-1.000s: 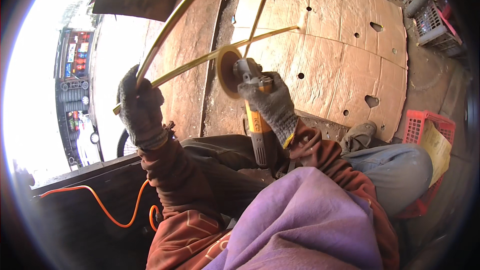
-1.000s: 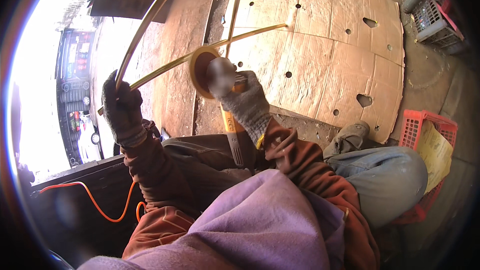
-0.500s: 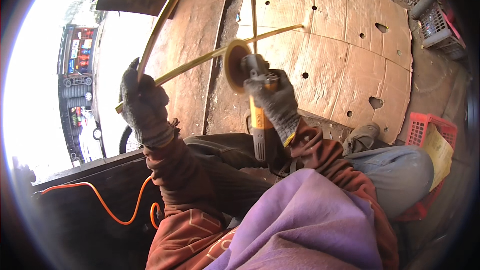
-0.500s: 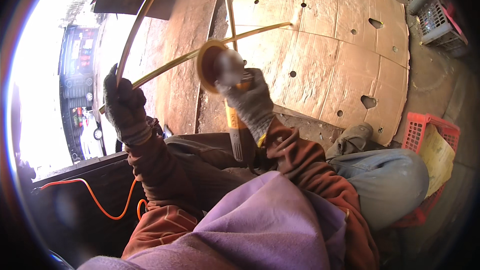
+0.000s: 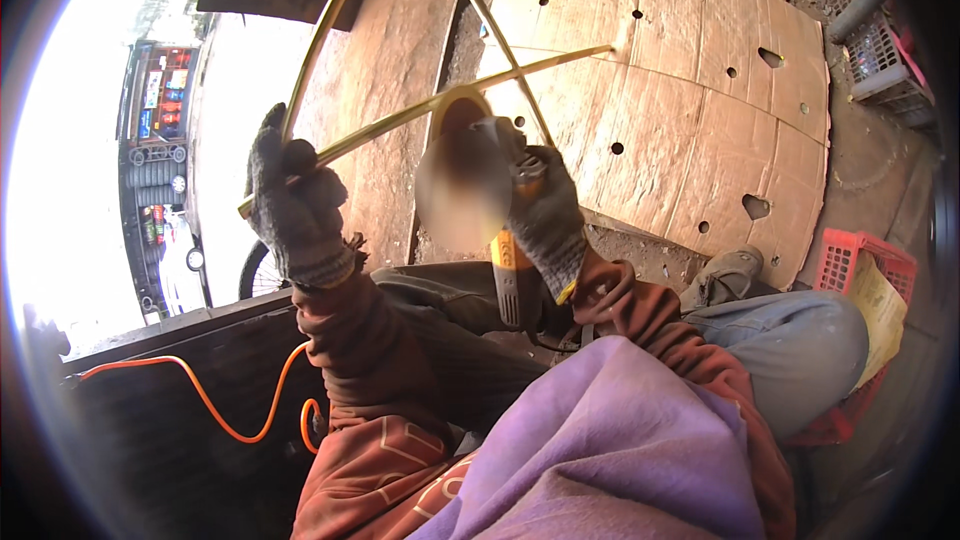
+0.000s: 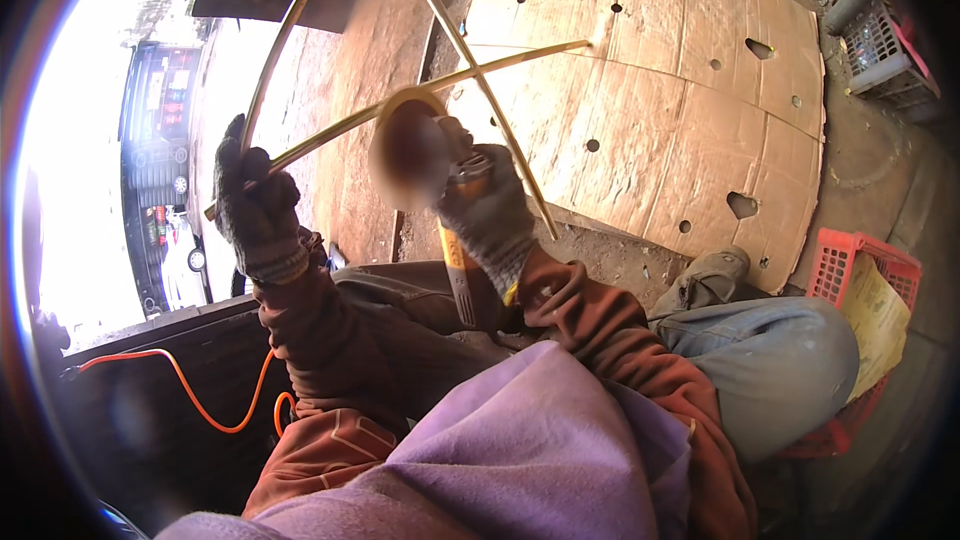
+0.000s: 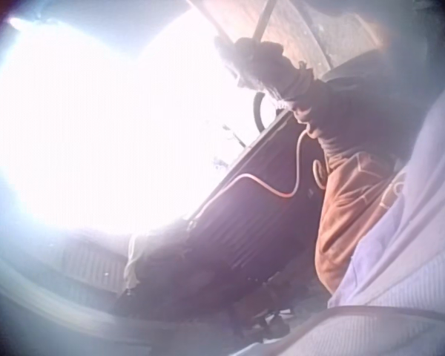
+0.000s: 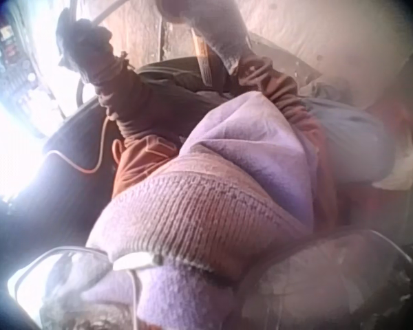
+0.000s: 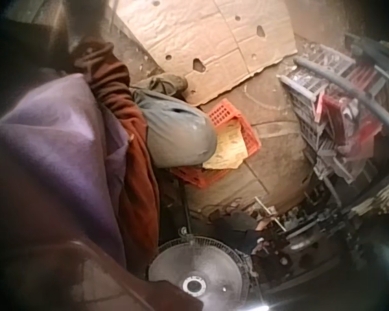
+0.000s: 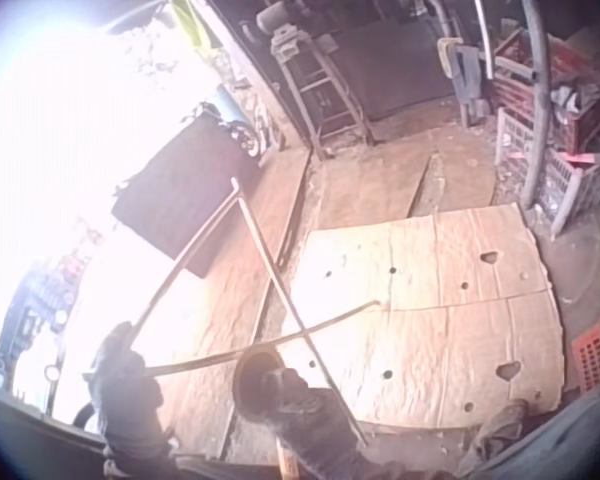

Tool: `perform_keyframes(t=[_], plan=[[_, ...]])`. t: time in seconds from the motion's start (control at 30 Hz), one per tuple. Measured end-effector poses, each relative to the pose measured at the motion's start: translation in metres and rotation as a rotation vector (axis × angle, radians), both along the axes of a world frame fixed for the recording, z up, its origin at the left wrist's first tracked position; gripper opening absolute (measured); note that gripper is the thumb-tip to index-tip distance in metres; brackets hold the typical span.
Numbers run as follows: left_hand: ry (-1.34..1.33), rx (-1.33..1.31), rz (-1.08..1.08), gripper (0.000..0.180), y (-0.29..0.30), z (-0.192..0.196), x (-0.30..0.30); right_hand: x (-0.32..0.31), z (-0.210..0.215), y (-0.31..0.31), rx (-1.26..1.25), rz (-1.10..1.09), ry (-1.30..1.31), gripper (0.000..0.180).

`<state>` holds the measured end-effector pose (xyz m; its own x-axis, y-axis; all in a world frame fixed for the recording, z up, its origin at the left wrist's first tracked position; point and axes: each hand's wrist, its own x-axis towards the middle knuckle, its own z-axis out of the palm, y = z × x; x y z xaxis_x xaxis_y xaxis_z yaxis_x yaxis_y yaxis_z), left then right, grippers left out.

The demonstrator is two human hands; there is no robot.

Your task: The person uses a handheld angle grinder to grind and polish the surface of several thin, curved metal rods while sitting on the floor of a workshop.

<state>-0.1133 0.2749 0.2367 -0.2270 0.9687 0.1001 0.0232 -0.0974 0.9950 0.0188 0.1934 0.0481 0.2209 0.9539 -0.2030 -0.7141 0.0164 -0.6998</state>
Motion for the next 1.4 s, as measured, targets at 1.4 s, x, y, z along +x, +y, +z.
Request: perform_keyframes(t=[1.4], plan=[[0.087, 0.037, -0.124, 0.049, 0.0, -0.002, -0.008, 0.015, 0.021, -0.004, -0.027, -0.005, 0.001, 0.057]])
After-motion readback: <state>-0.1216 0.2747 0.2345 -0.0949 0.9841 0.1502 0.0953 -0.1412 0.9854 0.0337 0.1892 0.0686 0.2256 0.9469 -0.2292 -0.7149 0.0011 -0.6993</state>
